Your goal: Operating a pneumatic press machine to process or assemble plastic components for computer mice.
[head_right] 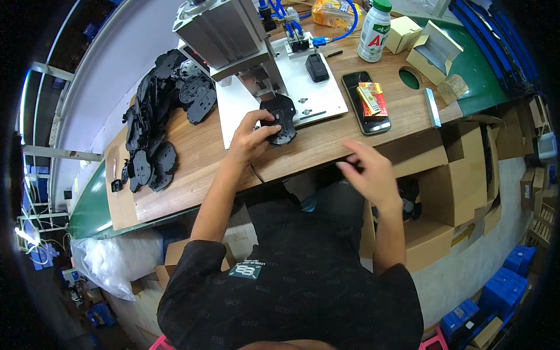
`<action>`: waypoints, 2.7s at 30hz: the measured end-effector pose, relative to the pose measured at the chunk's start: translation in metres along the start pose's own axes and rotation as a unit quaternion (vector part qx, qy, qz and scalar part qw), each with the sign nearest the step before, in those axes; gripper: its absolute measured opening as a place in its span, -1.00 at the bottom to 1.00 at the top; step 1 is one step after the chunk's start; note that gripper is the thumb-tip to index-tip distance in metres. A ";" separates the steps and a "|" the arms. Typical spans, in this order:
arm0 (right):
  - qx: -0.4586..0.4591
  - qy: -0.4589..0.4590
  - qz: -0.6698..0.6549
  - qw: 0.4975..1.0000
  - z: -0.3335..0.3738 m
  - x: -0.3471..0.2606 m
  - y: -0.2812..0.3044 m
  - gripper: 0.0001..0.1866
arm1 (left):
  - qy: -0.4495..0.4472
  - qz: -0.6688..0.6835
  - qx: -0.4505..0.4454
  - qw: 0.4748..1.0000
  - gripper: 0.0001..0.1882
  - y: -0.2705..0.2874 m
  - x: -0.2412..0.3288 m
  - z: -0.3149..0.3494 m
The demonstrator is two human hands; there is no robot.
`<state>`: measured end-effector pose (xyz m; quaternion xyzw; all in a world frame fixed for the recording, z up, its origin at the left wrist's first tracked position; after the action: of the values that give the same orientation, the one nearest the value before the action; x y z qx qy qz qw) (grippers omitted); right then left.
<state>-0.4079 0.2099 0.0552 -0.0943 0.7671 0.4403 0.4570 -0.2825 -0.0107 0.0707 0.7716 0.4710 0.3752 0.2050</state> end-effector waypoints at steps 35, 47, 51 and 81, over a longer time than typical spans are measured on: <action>-0.026 0.172 0.237 0.956 -0.063 -0.074 -0.098 -0.44 | 0.406 -0.345 0.200 0.823 -0.44 0.315 -0.105 0.233; -0.027 0.190 0.218 0.957 -0.070 -0.072 -0.099 -0.53 | 0.282 -0.051 0.346 0.894 -0.84 0.187 -0.031 0.191; -0.016 0.192 0.215 0.957 -0.067 -0.076 -0.096 -0.53 | 0.310 0.165 0.397 0.848 -0.71 0.110 -0.027 0.207; 0.058 -0.333 0.255 0.906 0.213 0.239 0.056 -0.43 | -0.074 0.046 -0.032 0.996 -0.58 0.002 -0.005 -0.006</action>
<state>-0.4420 0.4669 -0.1404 0.2837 0.5921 0.5024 0.5627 -0.2871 -0.0167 0.0735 0.8110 0.4066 0.3408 0.2465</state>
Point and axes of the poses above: each hand's wrist, its own z-axis away from the middle knuckle, its own y-axis out of the back of the hand, x = y × z, the point moved 9 cm from there along -z, towards the middle knuckle, and after that the axes turned 5 degrees about z, right-handed, at the moved point
